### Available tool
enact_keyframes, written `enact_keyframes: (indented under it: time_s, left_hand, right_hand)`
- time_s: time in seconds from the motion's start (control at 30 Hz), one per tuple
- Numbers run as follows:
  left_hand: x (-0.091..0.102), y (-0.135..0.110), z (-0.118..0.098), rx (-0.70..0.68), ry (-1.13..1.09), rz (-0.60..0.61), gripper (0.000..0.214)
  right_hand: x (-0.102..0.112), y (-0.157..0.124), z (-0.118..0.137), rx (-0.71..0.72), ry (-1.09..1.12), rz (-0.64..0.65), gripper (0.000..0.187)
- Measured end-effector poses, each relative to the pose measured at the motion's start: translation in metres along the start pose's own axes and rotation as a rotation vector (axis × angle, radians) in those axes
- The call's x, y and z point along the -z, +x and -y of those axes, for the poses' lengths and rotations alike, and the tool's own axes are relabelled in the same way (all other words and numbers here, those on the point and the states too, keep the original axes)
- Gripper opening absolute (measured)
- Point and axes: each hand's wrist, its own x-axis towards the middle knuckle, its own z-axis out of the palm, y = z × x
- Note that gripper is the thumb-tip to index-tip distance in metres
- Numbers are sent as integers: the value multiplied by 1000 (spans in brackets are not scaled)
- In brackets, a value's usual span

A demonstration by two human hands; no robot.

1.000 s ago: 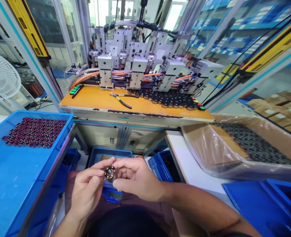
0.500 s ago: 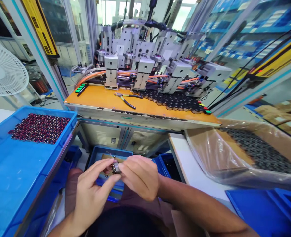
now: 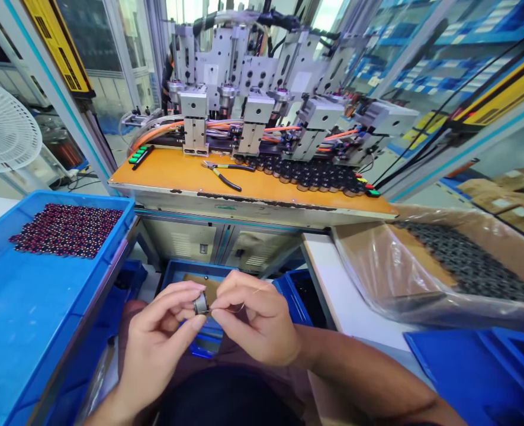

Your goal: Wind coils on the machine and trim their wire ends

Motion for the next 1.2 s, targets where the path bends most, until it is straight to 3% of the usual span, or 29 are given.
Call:
enact_keyframes:
  time_s: [0.13, 0.27, 0.33, 0.47, 0.53, 0.6, 0.67, 0.77, 0.87, 0.93, 1.0, 1.03, 1.13, 1.2]
  left_hand:
    - [-1, 1, 1, 12, -92, 1, 23]
    - [6, 0, 0, -84, 58, -8, 27]
    - [10, 1, -1, -165, 192, 26, 29]
    - [12, 4, -2, -306, 355, 140, 33]
    - [11, 4, -3, -329, 369, 171, 34]
    - [11, 3, -5, -323, 353, 168, 34]
    - [12, 0, -6, -302, 323, 147, 33]
    - [17, -2, -8, -286, 270, 141, 32]
    - [21, -3, -6, -308, 234, 130, 31]
    - [22, -3, -5, -323, 221, 89, 31]
    - [21, -3, -2, -331, 212, 39, 31]
    - [21, -3, -1, -330, 207, 14, 31]
    - [21, -4, 2, -313, 196, -58, 30]
    - [23, -7, 4, -285, 194, -96, 29]
  right_hand:
    - [4, -6, -2, -86, 36, -24, 12]
    - [31, -9, -1, -207, -154, -25, 12]
    - [45, -5, 5, -13, -407, 8, 7]
    - [54, 15, 19, 747, -818, 351, 17]
    - [49, 23, 19, 865, -893, 482, 22]
    - [42, 25, 17, 747, -894, 545, 26]
    - [36, 23, 16, 499, -793, 581, 31]
    - [34, 23, 17, 56, -457, 656, 29]
    - [43, 48, 9, -141, -198, 759, 26]
    - [53, 81, -11, -135, -375, 651, 20]
    - [64, 121, -42, -107, -800, 413, 21]
    - [70, 139, -59, -122, -984, 377, 30]
    - [81, 180, -108, -181, -1115, 372, 42]
    - [82, 190, -131, -222, -1144, 392, 45]
